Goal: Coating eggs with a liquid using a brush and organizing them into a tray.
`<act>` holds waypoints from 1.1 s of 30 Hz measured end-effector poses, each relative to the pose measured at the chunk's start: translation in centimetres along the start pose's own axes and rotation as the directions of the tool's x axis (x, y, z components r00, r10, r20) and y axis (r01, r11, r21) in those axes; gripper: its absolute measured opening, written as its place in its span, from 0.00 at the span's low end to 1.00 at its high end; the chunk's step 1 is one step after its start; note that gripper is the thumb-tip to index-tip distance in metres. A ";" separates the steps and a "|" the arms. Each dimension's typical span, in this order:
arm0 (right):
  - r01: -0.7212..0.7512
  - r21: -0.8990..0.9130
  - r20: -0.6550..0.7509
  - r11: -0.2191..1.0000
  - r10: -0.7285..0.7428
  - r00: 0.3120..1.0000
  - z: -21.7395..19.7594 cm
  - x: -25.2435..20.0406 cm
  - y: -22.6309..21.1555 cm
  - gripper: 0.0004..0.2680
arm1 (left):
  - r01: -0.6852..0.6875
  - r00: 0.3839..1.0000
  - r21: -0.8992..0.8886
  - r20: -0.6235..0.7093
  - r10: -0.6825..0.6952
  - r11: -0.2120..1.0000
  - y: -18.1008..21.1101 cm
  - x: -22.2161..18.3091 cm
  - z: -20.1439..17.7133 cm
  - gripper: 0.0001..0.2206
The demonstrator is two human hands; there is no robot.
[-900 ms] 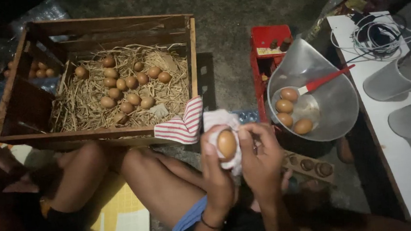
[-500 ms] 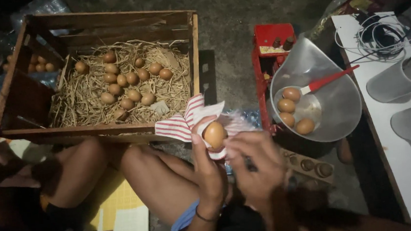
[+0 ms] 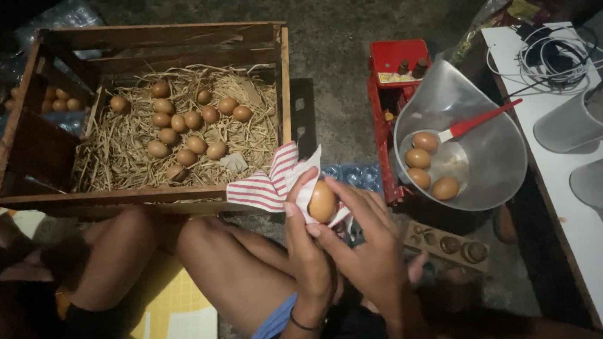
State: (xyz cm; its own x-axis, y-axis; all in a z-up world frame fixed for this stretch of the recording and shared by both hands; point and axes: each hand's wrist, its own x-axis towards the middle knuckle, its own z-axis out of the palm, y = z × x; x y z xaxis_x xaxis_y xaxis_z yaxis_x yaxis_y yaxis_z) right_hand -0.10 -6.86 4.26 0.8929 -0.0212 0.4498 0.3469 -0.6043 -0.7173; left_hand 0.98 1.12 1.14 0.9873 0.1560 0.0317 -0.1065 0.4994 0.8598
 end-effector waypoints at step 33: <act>-0.150 0.103 -0.044 0.983 0.156 0.987 -0.8 0.5 3.3 0.24 | 0.129 0.961 -0.054 0.253 -0.112 0.990 -0.2 -0.4 -0.5 0.28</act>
State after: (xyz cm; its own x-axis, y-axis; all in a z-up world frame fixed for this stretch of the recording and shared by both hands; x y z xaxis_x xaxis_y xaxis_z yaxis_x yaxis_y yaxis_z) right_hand 1.26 -9.48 2.52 0.9226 -0.1499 0.3555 0.2364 -0.5087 -0.8279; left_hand 0.59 1.37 0.72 0.9906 -0.1216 0.0633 0.0159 0.5603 0.8282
